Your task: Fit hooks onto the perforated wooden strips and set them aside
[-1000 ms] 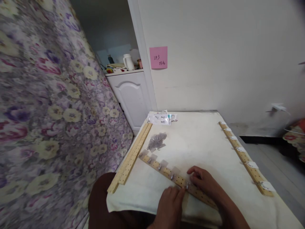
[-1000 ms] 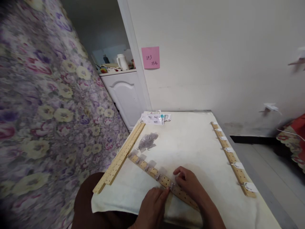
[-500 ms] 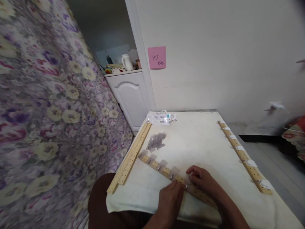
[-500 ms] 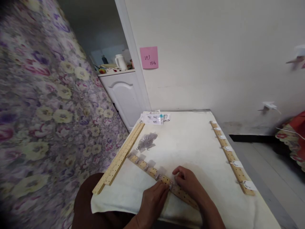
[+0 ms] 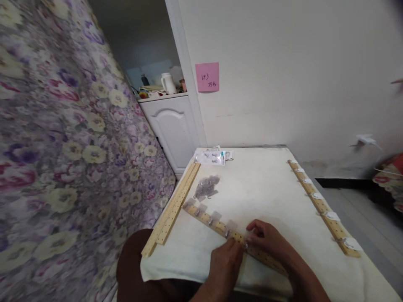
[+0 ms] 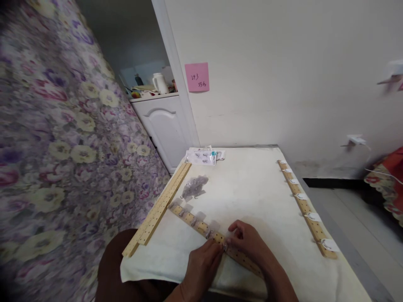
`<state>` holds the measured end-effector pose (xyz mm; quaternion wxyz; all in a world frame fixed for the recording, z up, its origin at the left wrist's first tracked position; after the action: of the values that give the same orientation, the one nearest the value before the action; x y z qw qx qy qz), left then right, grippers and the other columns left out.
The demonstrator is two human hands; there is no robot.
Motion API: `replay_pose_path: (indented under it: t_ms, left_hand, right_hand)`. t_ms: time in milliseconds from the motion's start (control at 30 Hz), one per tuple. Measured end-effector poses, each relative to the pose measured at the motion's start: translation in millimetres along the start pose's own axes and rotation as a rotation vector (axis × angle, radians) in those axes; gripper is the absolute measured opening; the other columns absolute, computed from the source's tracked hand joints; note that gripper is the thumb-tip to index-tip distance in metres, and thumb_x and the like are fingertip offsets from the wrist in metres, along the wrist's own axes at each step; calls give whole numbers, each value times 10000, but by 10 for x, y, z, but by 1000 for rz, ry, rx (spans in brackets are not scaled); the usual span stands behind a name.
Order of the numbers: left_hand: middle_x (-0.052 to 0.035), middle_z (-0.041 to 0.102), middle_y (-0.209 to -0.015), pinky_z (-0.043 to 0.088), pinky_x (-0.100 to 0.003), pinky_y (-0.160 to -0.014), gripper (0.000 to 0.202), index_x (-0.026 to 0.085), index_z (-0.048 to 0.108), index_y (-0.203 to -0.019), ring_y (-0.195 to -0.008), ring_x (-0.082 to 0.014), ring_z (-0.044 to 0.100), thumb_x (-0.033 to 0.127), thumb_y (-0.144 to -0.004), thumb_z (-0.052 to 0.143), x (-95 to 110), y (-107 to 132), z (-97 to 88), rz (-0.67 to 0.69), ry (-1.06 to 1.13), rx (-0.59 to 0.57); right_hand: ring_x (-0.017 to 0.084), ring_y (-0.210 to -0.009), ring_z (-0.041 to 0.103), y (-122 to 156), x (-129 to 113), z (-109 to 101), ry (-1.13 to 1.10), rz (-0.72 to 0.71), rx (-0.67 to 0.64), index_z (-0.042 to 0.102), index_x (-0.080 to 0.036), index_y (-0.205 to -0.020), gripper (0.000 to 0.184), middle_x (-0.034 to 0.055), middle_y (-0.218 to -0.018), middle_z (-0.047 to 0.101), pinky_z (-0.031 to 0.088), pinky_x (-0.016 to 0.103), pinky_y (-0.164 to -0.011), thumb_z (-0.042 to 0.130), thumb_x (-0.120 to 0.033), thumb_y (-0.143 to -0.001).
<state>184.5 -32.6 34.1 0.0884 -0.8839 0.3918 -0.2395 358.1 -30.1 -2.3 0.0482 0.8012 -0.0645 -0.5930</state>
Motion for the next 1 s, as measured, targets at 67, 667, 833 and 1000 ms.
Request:
replay_pose_path:
  t_ms: [67,667,833,1000]
  left_hand:
    - [13,618,-741,376,-184,-538,204,220,556,-766,-610,-109,586,197,-931,439,8,-7,-11,-2,2,-6]
    - [5,618,-730,408,-197,-531,206,221,569,-763,-606,-129,598,173,-913,436,0,-11,20,-6,-37,-35]
    - [0,632,-750,452,-186,-569,197,234,584,-800,-646,-130,626,189,-917,432,-17,-24,11,-15,-9,-64]
    - [-19,660,-837,491,-201,-660,197,245,602,-938,-748,-146,653,165,-913,424,-36,20,-8,-13,120,-58]
  right_hand:
    - [119,-592,481,-12,21,4,11,5,0,600,-174,-866,242,-58,-613,517,352,237,-564,684,-231,-647]
    - [126,-611,497,-50,26,16,96,31,17,601,-169,-841,251,-45,-633,546,348,241,-569,678,-189,-604]
    - [124,-615,493,-23,1,16,34,13,24,603,-176,-842,244,-45,-643,534,358,238,-571,693,-209,-617]
    - [117,-594,502,28,-32,-18,-72,20,-26,599,-190,-869,221,-44,-645,532,376,231,-543,676,-250,-671]
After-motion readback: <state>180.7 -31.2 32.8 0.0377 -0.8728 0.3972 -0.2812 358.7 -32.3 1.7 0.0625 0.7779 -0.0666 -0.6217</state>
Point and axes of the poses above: each hand's wrist, its own y-axis away from the middle knuckle, its own z-axis out of the palm, x = y × z, the point moved 4 cm from there along -y, towards the middle knuckle
